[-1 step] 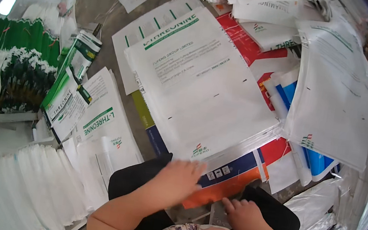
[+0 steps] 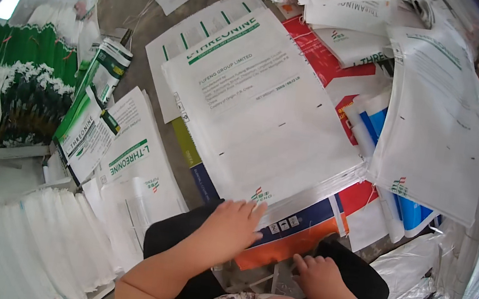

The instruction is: The person lifts a stack of printed sacks, places them onto their lap, and flips through the individual sacks one by one by hand.

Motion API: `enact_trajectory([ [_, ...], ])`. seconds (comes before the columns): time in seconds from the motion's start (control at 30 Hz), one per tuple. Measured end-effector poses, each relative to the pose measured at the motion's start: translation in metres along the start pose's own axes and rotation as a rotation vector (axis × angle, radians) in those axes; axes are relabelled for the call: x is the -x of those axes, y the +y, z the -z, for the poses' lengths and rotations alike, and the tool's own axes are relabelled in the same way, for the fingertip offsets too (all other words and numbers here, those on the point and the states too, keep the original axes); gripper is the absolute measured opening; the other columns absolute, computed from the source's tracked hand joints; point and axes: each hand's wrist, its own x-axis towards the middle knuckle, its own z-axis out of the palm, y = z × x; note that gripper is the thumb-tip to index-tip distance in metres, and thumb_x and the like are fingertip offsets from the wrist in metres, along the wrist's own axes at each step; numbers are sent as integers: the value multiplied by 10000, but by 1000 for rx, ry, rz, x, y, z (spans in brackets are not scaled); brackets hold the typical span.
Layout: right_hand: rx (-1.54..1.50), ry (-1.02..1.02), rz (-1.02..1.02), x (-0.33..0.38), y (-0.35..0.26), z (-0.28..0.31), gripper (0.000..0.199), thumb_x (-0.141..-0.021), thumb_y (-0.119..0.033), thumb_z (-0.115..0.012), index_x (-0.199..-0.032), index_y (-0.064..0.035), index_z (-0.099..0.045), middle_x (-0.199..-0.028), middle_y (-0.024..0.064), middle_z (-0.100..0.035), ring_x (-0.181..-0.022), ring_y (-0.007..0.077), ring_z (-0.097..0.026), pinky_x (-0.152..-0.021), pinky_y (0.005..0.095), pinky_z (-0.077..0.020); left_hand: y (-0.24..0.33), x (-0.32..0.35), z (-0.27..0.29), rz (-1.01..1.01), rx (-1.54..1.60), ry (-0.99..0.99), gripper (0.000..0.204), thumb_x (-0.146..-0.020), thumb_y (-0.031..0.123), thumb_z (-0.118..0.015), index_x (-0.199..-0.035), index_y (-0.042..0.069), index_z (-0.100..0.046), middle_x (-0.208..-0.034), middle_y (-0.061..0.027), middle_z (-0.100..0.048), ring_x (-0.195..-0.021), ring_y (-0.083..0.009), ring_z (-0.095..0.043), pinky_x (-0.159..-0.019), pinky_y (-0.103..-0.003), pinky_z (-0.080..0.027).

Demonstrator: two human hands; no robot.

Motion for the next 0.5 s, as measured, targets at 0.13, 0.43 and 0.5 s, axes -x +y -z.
enact_trajectory([
  [0.13,-82,-226,-155,-23,28,-10,358,-930,-351,-696,-1167,-83,-676,-873,117,-750,-825,323,-753,-729,473,-559,-40,-29,16,129,377,98,592,-1014,259,-664,-1533,26,-501,-1450,-226,-626,-1323,-398,-600,-1132,-443,-474],
  [0.43,-355,-56,-383,28,20,-4,316,-1014,-229,-597,-1276,-78,-690,-1038,194,-762,-995,416,-728,-902,526,-571,9,82,-36,500,479,260,362,-981,196,-631,-1308,54,-695,-1349,-184,-693,-1231,-396,-646,-1071,-482,-521],
  [0.5,-548,80,-366,64,-18,51,307,-1006,-153,-594,-1284,-79,-698,-1111,203,-755,-1067,419,-710,-956,507,-555,48,149,-4,540,475,379,369,-975,188,-635,-1316,59,-692,-1356,-188,-688,-1245,-387,-642,-1083,-481,-514],
])
